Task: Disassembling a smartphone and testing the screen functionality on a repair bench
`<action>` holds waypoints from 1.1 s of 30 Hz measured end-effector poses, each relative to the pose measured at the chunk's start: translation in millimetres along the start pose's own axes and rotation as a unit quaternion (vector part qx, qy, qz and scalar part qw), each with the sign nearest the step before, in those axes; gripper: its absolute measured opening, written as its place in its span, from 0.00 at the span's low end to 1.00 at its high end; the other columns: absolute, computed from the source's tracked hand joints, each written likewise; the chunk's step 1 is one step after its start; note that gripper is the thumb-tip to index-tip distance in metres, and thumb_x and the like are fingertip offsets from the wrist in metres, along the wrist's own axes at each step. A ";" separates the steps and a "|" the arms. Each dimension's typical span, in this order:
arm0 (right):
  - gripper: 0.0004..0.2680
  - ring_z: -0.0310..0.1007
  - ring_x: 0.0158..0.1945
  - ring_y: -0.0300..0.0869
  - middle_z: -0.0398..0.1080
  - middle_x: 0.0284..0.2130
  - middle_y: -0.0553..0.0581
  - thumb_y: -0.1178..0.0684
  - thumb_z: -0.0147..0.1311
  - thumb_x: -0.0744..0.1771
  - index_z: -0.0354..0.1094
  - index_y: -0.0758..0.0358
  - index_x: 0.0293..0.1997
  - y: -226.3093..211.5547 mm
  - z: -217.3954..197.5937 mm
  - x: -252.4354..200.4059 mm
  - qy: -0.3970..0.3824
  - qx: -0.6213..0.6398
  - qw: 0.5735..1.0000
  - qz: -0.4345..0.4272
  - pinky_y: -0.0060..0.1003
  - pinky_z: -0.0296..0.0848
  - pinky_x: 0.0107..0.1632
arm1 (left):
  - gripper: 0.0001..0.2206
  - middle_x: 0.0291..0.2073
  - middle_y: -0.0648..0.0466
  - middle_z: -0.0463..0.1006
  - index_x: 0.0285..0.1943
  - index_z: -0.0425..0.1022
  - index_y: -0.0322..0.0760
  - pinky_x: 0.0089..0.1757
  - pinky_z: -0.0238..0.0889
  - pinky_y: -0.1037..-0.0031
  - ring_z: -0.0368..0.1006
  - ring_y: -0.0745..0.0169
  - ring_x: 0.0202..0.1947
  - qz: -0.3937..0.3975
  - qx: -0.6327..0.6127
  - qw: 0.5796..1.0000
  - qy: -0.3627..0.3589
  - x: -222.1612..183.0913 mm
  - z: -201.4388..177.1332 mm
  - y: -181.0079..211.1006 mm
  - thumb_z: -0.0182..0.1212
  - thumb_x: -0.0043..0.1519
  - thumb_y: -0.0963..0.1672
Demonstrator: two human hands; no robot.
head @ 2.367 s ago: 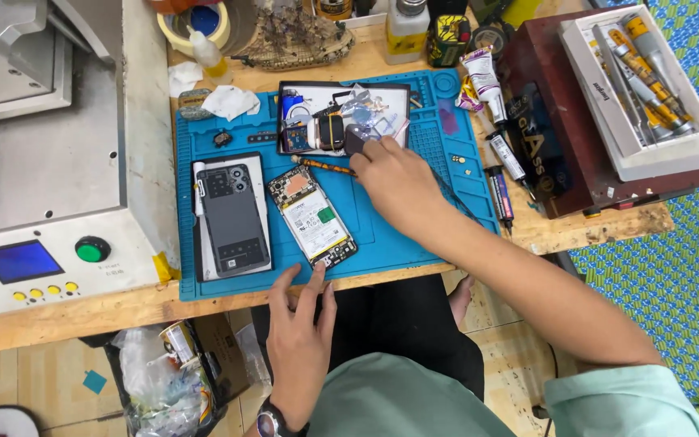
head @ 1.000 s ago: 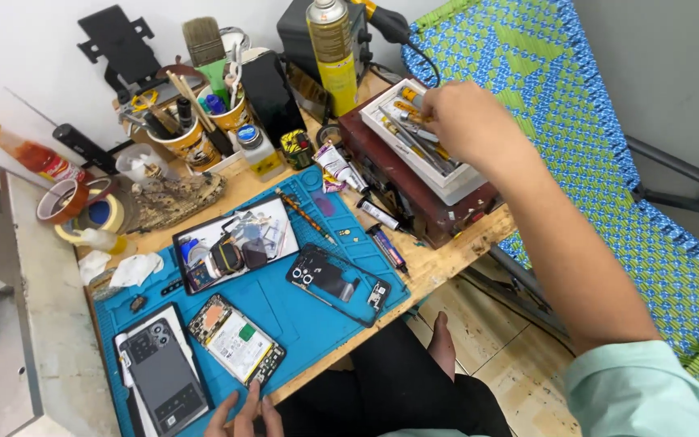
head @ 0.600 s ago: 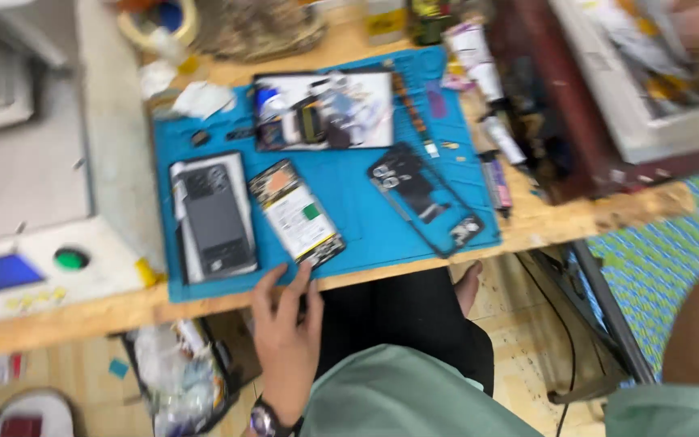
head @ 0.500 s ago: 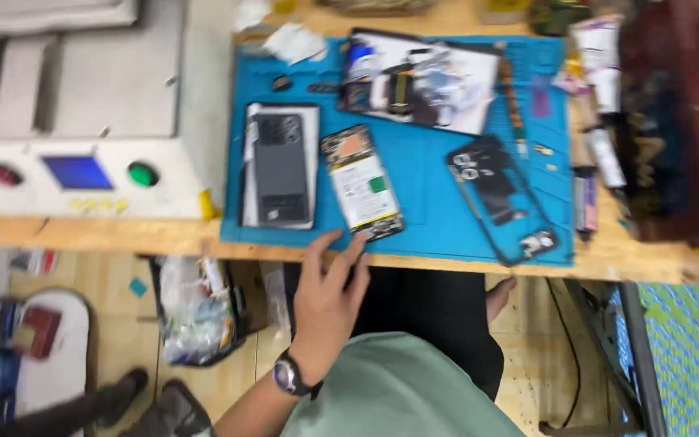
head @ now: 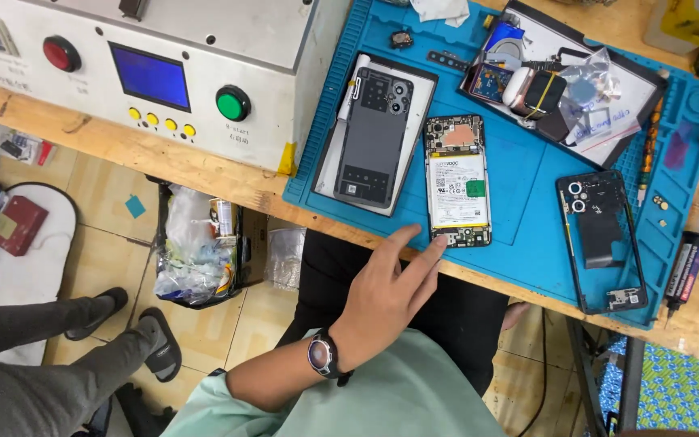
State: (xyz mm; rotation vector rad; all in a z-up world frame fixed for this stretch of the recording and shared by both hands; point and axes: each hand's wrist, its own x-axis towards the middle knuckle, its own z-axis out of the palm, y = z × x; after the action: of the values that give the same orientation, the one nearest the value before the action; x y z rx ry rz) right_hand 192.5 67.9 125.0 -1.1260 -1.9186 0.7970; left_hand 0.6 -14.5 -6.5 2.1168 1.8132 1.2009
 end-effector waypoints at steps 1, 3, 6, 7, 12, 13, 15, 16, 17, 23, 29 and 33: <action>0.10 0.74 0.40 0.54 0.67 0.36 0.71 0.72 0.41 0.71 0.47 0.64 0.50 -10.7 27.0 1.6 0.013 0.019 1.000 0.005 0.42 0.78 0.46 | 0.19 0.52 0.36 0.65 0.62 0.63 0.37 0.31 0.68 0.72 0.67 0.53 0.32 -0.010 -0.019 0.999 -0.040 -2.8 -1.1 -1.3 0.60 0.62 0.40; 0.12 0.74 0.41 0.54 0.66 0.36 0.73 0.74 0.41 0.71 0.44 0.64 0.51 -14.6 45.4 12.9 0.039 0.058 0.997 0.015 0.41 0.79 0.47 | 0.19 0.53 0.36 0.64 0.62 0.62 0.36 0.32 0.68 0.71 0.67 0.52 0.33 -0.011 -0.033 0.998 -0.045 -4.5 0.8 -3.4 0.59 0.63 0.40; 0.11 0.74 0.41 0.53 0.65 0.37 0.72 0.73 0.41 0.70 0.43 0.65 0.48 -12.2 83.6 49.5 0.023 0.110 0.994 0.007 0.41 0.78 0.48 | 0.18 0.53 0.35 0.64 0.62 0.62 0.35 0.34 0.68 0.69 0.66 0.51 0.33 -0.009 -0.047 0.998 -0.049 -4.4 -2.2 -4.9 0.58 0.63 0.39; 0.10 0.74 0.41 0.53 0.65 0.37 0.69 0.70 0.42 0.69 0.44 0.65 0.45 -9.1 97.6 65.5 -0.010 0.144 0.989 -0.004 0.40 0.76 0.50 | 0.18 0.52 0.35 0.64 0.62 0.63 0.35 0.34 0.67 0.68 0.66 0.51 0.31 -0.010 -0.051 0.997 -0.049 -3.2 -3.4 -4.7 0.57 0.62 0.39; 0.08 0.76 0.40 0.45 0.70 0.36 0.64 0.65 0.45 0.69 0.46 0.64 0.47 7.4 129.8 106.1 -0.060 0.027 0.997 -0.047 0.32 0.75 0.36 | 0.18 0.52 0.37 0.63 0.62 0.63 0.36 0.34 0.67 0.68 0.65 0.53 0.31 -0.023 -0.072 0.996 -0.041 -0.1 -10.3 -2.7 0.56 0.63 0.40; 0.08 0.76 0.39 0.46 0.70 0.34 0.63 0.64 0.45 0.69 0.48 0.66 0.47 9.4 134.1 110.3 -0.075 -0.008 0.995 -0.062 0.36 0.75 0.43 | 0.17 0.52 0.38 0.63 0.62 0.63 0.36 0.34 0.67 0.68 0.66 0.53 0.32 -0.028 -0.077 0.996 -0.040 -0.1 -11.5 -2.4 0.56 0.63 0.40; 0.09 0.77 0.37 0.46 0.70 0.33 0.62 0.63 0.47 0.68 0.46 0.66 0.46 20.4 139.7 113.3 -0.081 -0.038 0.995 -0.049 0.37 0.71 0.40 | 0.17 0.52 0.39 0.63 0.61 0.64 0.36 0.33 0.68 0.68 0.67 0.54 0.32 -0.030 -0.070 0.996 -0.044 1.7 -14.6 -3.5 0.56 0.63 0.40; 0.11 0.77 0.35 0.45 0.70 0.33 0.60 0.62 0.49 0.68 0.44 0.65 0.46 27.0 140.9 113.8 -0.086 -0.070 0.993 -0.034 0.38 0.68 0.36 | 0.16 0.52 0.40 0.63 0.60 0.65 0.36 0.31 0.68 0.69 0.67 0.54 0.33 -0.031 -0.067 0.996 -0.051 2.4 -15.1 -3.1 0.56 0.63 0.41; 0.11 0.77 0.35 0.45 0.70 0.33 0.60 0.62 0.49 0.68 0.44 0.65 0.46 27.8 141.6 114.5 -0.086 -0.071 0.993 -0.033 0.38 0.68 0.36 | 0.16 0.52 0.40 0.63 0.60 0.65 0.36 0.31 0.68 0.69 0.67 0.54 0.33 -0.031 -0.068 0.996 -0.051 2.8 -15.4 -4.0 0.56 0.63 0.41; 0.11 0.76 0.37 0.49 0.67 0.32 0.61 0.62 0.50 0.68 0.44 0.63 0.45 28.0 141.4 114.4 -0.109 -0.089 0.990 -0.022 0.42 0.64 0.33 | 0.14 0.50 0.40 0.64 0.58 0.66 0.37 0.31 0.68 0.69 0.68 0.54 0.32 -0.031 -0.070 0.995 -0.057 5.8 -19.4 -4.1 0.55 0.63 0.41; 0.11 0.77 0.39 0.49 0.69 0.34 0.63 0.64 0.48 0.68 0.44 0.64 0.46 30.1 138.6 112.4 -0.103 -0.056 0.992 -0.050 0.40 0.73 0.38 | 0.13 0.51 0.42 0.62 0.57 0.66 0.35 0.34 0.67 0.72 0.63 0.62 0.27 -0.036 -0.117 0.991 -0.059 7.5 -30.6 0.5 0.54 0.63 0.40; 0.09 0.77 0.39 0.46 0.70 0.34 0.66 0.65 0.48 0.69 0.47 0.65 0.47 32.6 133.4 111.2 -0.091 0.031 0.993 -0.071 0.34 0.75 0.39 | 0.15 0.53 0.50 0.65 0.60 0.63 0.40 0.42 0.68 0.74 0.69 0.63 0.36 -0.023 -0.294 0.951 -0.094 4.9 -56.4 18.1 0.54 0.64 0.42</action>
State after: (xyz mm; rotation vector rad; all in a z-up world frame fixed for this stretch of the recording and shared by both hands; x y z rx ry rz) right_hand 57.7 163.5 62.5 -0.8935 -2.0840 0.8996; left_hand -19.9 -37.8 44.3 1.7598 1.2142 1.2722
